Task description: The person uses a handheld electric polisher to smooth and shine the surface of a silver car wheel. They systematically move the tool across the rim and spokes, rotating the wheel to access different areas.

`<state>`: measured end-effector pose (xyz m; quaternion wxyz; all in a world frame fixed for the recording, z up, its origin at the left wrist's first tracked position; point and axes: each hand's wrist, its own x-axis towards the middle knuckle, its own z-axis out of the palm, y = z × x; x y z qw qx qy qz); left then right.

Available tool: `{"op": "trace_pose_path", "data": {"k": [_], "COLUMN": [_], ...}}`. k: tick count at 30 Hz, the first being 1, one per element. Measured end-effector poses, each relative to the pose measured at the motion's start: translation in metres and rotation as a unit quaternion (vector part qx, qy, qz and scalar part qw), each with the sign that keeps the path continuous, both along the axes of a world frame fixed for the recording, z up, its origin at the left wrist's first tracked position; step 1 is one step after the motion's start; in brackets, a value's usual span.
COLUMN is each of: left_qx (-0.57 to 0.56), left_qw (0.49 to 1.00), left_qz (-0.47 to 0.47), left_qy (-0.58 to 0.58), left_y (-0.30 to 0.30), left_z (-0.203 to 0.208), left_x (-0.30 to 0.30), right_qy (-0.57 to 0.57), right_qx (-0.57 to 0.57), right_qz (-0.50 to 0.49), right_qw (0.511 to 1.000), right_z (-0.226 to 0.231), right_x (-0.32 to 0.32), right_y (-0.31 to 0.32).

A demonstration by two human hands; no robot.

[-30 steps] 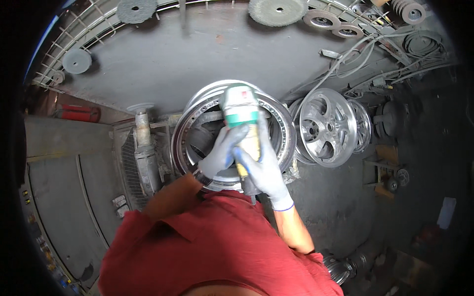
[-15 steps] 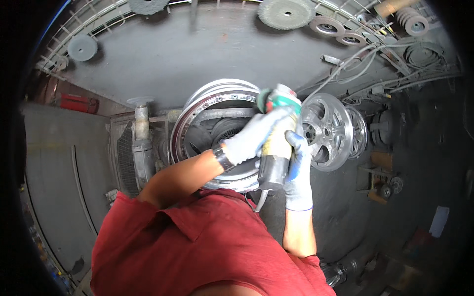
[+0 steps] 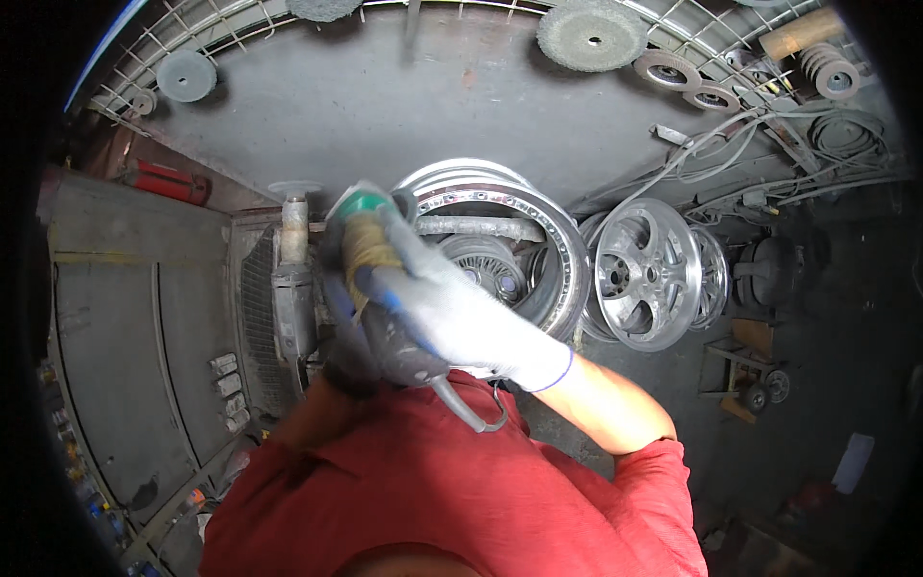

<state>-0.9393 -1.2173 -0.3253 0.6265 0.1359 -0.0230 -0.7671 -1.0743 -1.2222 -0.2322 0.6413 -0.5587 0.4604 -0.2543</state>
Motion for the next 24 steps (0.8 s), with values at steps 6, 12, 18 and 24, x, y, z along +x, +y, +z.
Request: {"op": "trace_pose_path", "data": {"k": [6, 12, 18, 24], "left_qx": [-0.078, -0.043, -0.087, -0.078], "left_qw": [0.981, 0.865, 0.756, 0.863], "left_qz": [-0.175, -0.489, -0.618, -0.496], "left_qy": [0.022, -0.108, -0.198, -0.049], "left_y": [-0.061, -0.066, -0.052, -0.069], "left_z": [-0.012, -0.003, -0.013, -0.020], "left_x": [-0.076, -0.180, -0.211, -0.157], "right_qy": [-0.140, -0.305, -0.377, -0.333], "right_qx": [0.159, 0.146, 0.071, 0.122], "right_qz": [-0.255, -0.458, -0.529, -0.433], "right_qw": [0.943, 0.822, 0.757, 0.828], "right_z": [0.023, -0.008, -0.037, -0.027], "right_x": [-0.057, -0.119, -0.118, -0.092], "right_y": [0.006, 0.056, 0.091, 0.063]}}
